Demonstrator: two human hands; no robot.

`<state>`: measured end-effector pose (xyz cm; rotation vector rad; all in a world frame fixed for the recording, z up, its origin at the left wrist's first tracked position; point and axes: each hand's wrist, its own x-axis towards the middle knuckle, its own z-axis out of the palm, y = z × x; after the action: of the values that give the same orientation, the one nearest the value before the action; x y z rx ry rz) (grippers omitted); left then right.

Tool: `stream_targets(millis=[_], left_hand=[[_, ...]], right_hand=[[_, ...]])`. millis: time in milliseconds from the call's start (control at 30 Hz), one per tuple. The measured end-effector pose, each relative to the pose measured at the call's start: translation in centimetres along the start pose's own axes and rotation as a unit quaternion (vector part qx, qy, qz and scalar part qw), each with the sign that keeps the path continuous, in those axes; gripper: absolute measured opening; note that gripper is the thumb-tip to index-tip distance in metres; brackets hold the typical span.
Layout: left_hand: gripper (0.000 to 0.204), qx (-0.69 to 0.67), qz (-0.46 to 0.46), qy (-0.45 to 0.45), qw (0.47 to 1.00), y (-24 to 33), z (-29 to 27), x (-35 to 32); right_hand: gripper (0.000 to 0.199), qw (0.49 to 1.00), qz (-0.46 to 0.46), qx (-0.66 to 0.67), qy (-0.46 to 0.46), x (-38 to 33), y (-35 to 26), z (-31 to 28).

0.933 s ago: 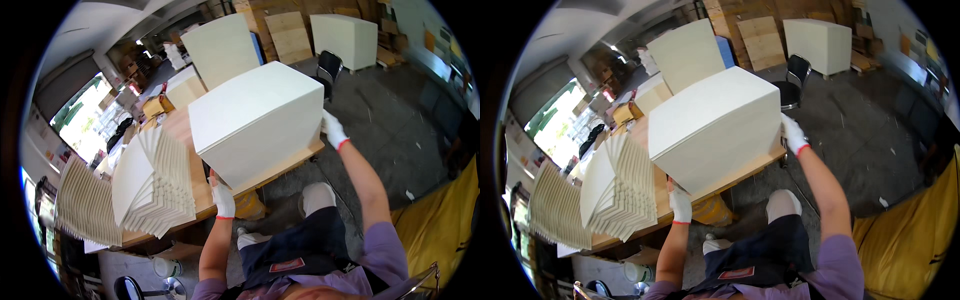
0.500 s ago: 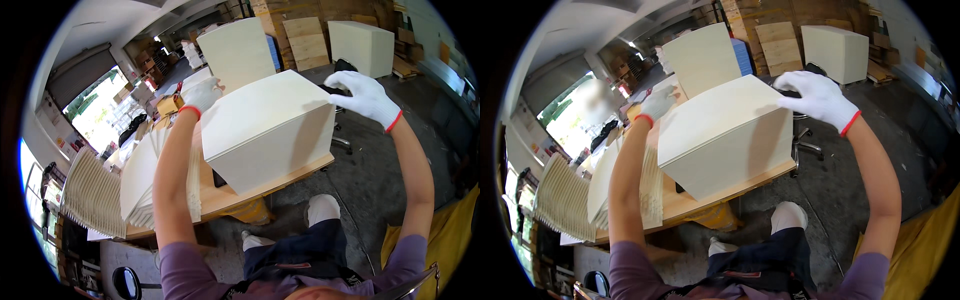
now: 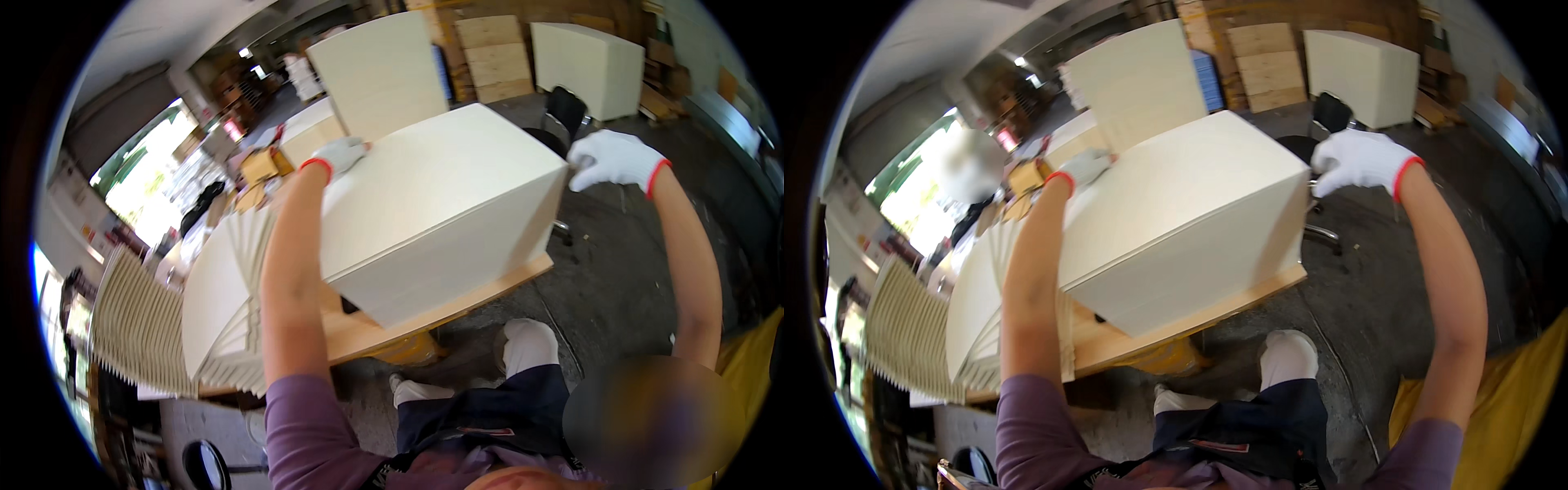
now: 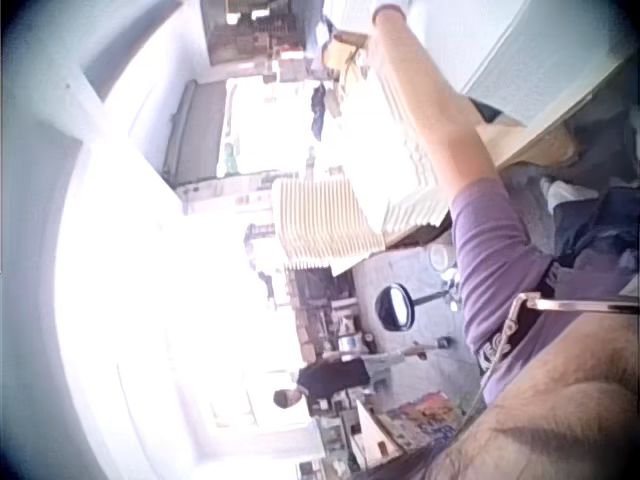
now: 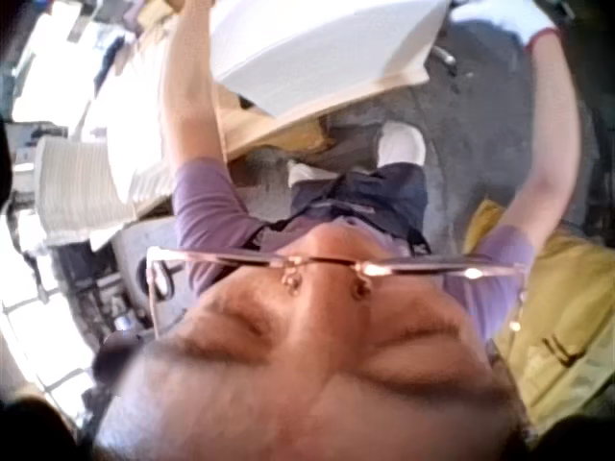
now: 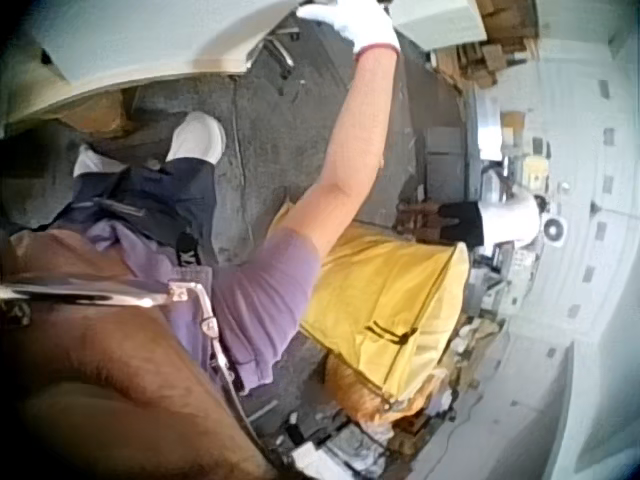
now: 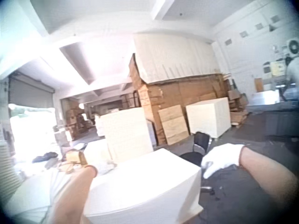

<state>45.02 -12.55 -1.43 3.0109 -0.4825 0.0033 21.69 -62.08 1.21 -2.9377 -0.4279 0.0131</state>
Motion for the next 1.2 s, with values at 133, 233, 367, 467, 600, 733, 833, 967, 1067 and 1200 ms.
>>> stream_targets(millis=[133, 233, 367, 467, 600, 733, 833, 967, 1067, 1200], left_hand=[[0.059, -0.003, -0.003, -0.026, 1.0, 1.8, -0.5, 0.2], [0.059, 0.005, -0.008, -0.03, 0.999, 0.9, -0.7, 0.6], [0.061, 0.021, -0.012, -0.036, 0.999, 0.6, -0.5, 1.1], [0.059, 0.036, -0.012, -0.011, 0.999, 1.1, -0.3, 0.8], [0.048, 0.064, 0.034, 0.046, 0.996, 2.2, -1.5, -0.5], [0.036, 0.013, 0.11, 0.084, 0.99, 16.1, -6.5, -5.7], [0.033, -0.066, 0.219, 0.043, 0.972, 21.1, -4.7, -6.7], [0.026, -0.107, 0.206, -0.035, 0.972, 26.0, -1.1, -7.6], [0.026, -0.134, 0.211, 0.017, 0.968, 25.6, 0.2, -7.4], [0.021, -0.186, 0.221, 0.076, 0.954, 26.2, 1.9, -8.2]], right_hand=[[0.052, 0.993, -0.03, 0.11, 0.011, 0.3, 1.4, 1.2], [0.046, 0.994, 0.002, 0.111, 0.007, 0.9, 0.3, 0.9], [0.038, 0.987, 0.004, 0.162, -0.011, 1.2, 0.7, 1.1], [0.035, 0.971, -0.012, 0.237, -0.021, 1.7, 2.1, 2.1], [0.041, 0.958, 0.01, 0.284, -0.028, 1.2, 1.6, 2.5], [0.063, 0.935, 0.11, 0.337, 0.011, 0.8, 1.6, 3.7], [0.075, 0.979, 0.097, 0.108, 0.142, 1.3, -0.5, 4.9], [0.066, 0.981, 0.069, -0.005, 0.183, 0.9, -1.7, 4.1], [0.061, 0.96, -0.006, -0.094, 0.263, 1.9, -1.9, 2.9], [0.055, 0.936, -0.07, 0.119, 0.325, 4.1, -1.5, 3.9]])
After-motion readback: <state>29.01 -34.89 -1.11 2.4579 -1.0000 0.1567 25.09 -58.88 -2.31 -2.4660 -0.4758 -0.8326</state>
